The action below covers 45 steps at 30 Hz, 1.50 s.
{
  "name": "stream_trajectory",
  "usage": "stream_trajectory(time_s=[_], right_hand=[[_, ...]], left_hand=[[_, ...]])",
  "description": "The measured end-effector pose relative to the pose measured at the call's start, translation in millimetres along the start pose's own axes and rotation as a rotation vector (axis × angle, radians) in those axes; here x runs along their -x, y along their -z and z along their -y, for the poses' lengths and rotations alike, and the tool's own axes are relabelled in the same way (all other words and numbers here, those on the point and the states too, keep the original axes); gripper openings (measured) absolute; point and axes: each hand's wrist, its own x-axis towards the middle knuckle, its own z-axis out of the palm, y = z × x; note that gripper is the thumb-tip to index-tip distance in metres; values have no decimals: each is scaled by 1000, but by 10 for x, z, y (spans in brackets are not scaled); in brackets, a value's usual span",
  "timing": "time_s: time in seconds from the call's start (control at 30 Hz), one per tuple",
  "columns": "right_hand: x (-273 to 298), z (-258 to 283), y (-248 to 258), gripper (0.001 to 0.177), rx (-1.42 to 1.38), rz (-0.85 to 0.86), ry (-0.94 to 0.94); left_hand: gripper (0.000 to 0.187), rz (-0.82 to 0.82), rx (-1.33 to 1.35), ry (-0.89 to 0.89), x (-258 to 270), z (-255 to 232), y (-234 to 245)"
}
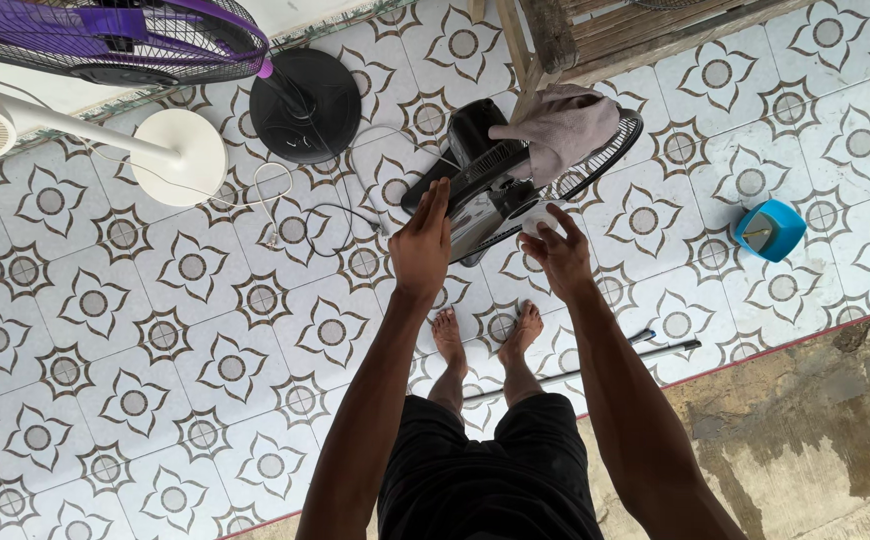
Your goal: The person assembles a standing fan by attaching the front grille, securing the fan blades, and wiping the blades with a cloth. The person then attaches the rear grille and adjusts the fan head.
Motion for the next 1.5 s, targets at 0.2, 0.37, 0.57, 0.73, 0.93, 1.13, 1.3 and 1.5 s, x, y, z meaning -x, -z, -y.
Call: stream_trajectory(time_s=[0.2,0.37,0.57,0.73,0.93,1.13,1.3,1.5], right_hand=[[-38,-47,12,70,-257,180,48],[-33,-46,-44,73,93,35,101],[-63,-47,-146,62,279,-65,157],[-67,-56,-166,53,280,-67,255],[-141,-89,-227,44,272,-88,325],[-305,-252,-199,41,107,-140,273],[-387,-335,-162,43,39,-157,177],[-440,-340,-135,48,29,-148,180]], left_hand=[[56,9,59,14,-59,-99,118],[56,-70,91,-23,-10,-100,210],[50,-18,136,36,28,-35,220],[47,1,173,72,41,14,168],[41,4,158,71,78,53,84],[40,-8,135,81,91,104,37],[38,71,210,185,66,105,35],[44,-1,172,75,56,74,48]])
